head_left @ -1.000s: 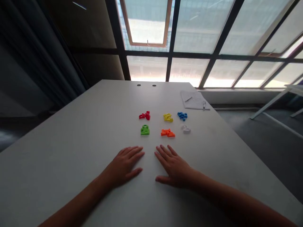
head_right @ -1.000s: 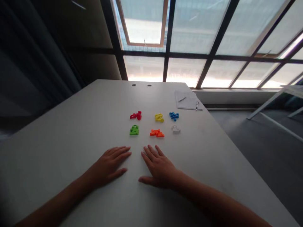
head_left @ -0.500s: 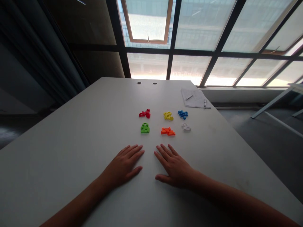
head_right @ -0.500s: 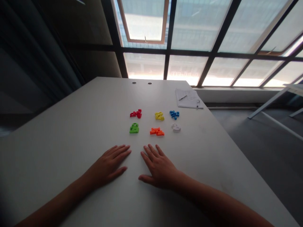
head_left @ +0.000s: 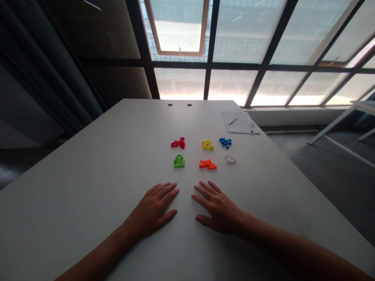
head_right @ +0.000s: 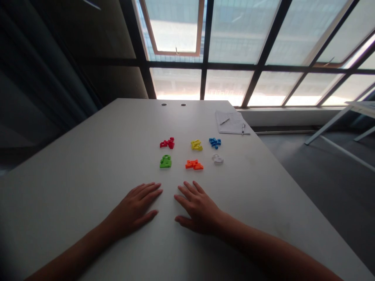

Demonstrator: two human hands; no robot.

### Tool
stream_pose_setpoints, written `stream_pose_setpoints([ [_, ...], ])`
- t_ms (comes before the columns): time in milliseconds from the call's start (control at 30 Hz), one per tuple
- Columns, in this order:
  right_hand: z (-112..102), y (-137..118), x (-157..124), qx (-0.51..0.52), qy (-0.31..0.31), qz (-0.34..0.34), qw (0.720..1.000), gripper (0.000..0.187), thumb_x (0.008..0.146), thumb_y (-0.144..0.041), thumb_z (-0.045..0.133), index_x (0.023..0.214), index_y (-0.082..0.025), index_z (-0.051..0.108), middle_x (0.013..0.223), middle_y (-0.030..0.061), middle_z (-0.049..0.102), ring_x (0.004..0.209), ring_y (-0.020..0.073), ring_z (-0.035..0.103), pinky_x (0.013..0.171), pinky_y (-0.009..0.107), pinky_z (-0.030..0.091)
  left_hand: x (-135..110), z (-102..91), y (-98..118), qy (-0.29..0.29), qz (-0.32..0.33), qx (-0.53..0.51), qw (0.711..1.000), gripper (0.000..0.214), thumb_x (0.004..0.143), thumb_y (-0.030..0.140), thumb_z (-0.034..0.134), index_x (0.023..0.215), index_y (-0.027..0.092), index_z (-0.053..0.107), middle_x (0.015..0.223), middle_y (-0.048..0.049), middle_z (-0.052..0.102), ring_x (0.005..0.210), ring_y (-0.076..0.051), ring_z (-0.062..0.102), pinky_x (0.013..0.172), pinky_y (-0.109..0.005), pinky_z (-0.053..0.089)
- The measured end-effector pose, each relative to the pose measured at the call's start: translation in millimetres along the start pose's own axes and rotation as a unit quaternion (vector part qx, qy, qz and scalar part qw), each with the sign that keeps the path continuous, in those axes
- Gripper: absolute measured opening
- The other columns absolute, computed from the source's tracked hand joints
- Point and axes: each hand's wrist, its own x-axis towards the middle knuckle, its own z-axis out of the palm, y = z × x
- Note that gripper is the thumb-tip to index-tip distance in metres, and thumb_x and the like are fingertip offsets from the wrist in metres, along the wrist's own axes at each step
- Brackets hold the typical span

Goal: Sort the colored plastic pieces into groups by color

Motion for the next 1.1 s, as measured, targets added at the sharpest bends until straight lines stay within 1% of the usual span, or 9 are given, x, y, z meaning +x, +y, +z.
stream_pose_setpoints([
  [100, -11.4, 28.1, 5.2, 0.003, 0.114, -0.008, 0.993, 0.031, 0.105, -0.03, 0.058, 0.132, -0.024, 0.073, 0.128, 0.0102, 0.078, 0.124, 0.0258, 0.07, 0.111, 0.045, 0.056, 4.9, 1.9, -4.8, 0.003, -0.002, -0.006, 1.0, 0.06, 0.102, 0.052, 0.059, 0.157, 0.028, 0.053, 0.164, -0.0086, 0.051, 0.148, -0.032, 0.05, 0.121, -0.051, 0.044],
  [233, -35.8, 109.5, 8.6, -0.059, 0.249, 0.093, 0.962, 0.041, 0.106, -0.042, 0.054, 0.14, -0.023, 0.068, 0.137, 0.0139, 0.072, 0.135, 0.0313, 0.062, 0.117, 0.056, 0.049, 32.9, 5.7, -30.4, 0.041, 0.001, -0.003, 0.999, 0.079, 0.1, 0.063, 0.058, 0.166, 0.024, 0.038, 0.17, -0.0141, 0.041, 0.156, -0.036, 0.038, 0.127, -0.055, 0.036],
  [400, -39.9, 204.7, 6.6, -0.06, 0.207, 0.28, 0.935, 0.081, 0.099, -0.073, 0.046, 0.162, -0.021, 0.047, 0.168, 0.02, 0.042, 0.155, 0.0436, 0.037, 0.121, 0.069, 0.035, 102.9, 10.4, -93.5, 0.083, -0.065, -0.029, 0.994, 0.088, 0.102, 0.073, 0.044, 0.168, 0.016, 0.03, 0.177, -0.0209, 0.022, 0.164, -0.036, 0.022, 0.131, -0.056, 0.027],
  [567, -32.7, 246.7, 34.2, -0.043, 0.166, 0.324, 0.93, 0.091, 0.097, -0.078, 0.046, 0.167, -0.021, 0.038, 0.173, 0.0209, 0.032, 0.159, 0.046, 0.027, 0.123, 0.071, 0.028, 177.1, 17.8, -139.5, -0.005, -0.191, -0.118, 0.974, 0.093, 0.104, 0.075, 0.029, 0.168, 0.007, 0.028, 0.176, -0.0249, 0.018, 0.165, -0.036, 0.015, 0.132, -0.052, 0.02],
  [667, -35.6, 260.3, 57.7, -0.035, 0.151, 0.31, 0.938, 0.08, 0.102, -0.073, 0.039, 0.162, -0.021, 0.047, 0.167, 0.0189, 0.044, 0.155, 0.0433, 0.037, 0.123, 0.071, 0.027, 209.6, 21.6, -139.8, -0.03, -0.2, -0.148, 0.968, 0.086, 0.106, 0.069, 0.026, 0.167, 0.008, 0.031, 0.175, -0.0219, 0.023, 0.164, -0.034, 0.02, 0.132, -0.05, 0.021],
  [767, -38.0, 263.0, 70.8, -0.018, 0.124, 0.262, 0.957, 0.076, 0.104, -0.073, 0.034, 0.155, -0.022, 0.057, 0.162, 0.0167, 0.051, 0.152, 0.0402, 0.043, 0.125, 0.069, 0.026, 229.5, 21.4, -126.0, -0.049, -0.148, -0.175, 0.972, 0.083, 0.106, 0.066, 0.028, 0.167, 0.009, 0.033, 0.171, -0.0192, 0.038, 0.158, -0.031, 0.036, 0.131, -0.045, 0.024],
  [933, -32.9, 235.7, 76.9, 0.047, 0.09, 0.203, 0.974, 0.088, 0.1, -0.083, 0.025, 0.156, -0.022, 0.056, 0.163, 0.0141, 0.051, 0.154, 0.0355, 0.043, 0.128, 0.061, 0.026, 248.2, 19.2, -100.0, -0.058, -0.091, -0.214, 0.971, 0.073, 0.108, 0.064, 0.027, 0.163, 0.019, 0.043, 0.143, -0.0121, 0.07, 0.129, -0.026, 0.066, 0.116, -0.039, 0.046],
  [1033, -27.3, 207.4, 84.8, 0.086, 0.087, 0.182, 0.976, 0.093, 0.098, -0.087, 0.024, 0.156, -0.022, 0.055, 0.163, 0.013, 0.052, 0.154, 0.0344, 0.042, 0.13, 0.061, 0.024, 262.5, 21.9, -89.0, -0.015, -0.064, -0.177, 0.982, 0.067, 0.11, 0.056, 0.025, 0.157, 0.017, 0.05, 0.154, -0.0127, 0.061, 0.143, -0.025, 0.056, 0.123, -0.038, 0.039],
  [1100, -24.8, 188.9, 90.3, 0.137, 0.093, 0.179, 0.97, 0.094, 0.097, -0.089, 0.025, 0.156, -0.023, 0.056, 0.16, 0.0126, 0.055, 0.152, 0.0342, 0.046, 0.129, 0.059, 0.027, 273.0, 23.5, -83.9, -0.041, -0.049, -0.136, 0.989, 0.066, 0.111, 0.052, 0.023, 0.158, 0.014, 0.049, 0.163, -0.014, 0.051, 0.152, -0.025, 0.045, 0.127, -0.038, 0.032],
])
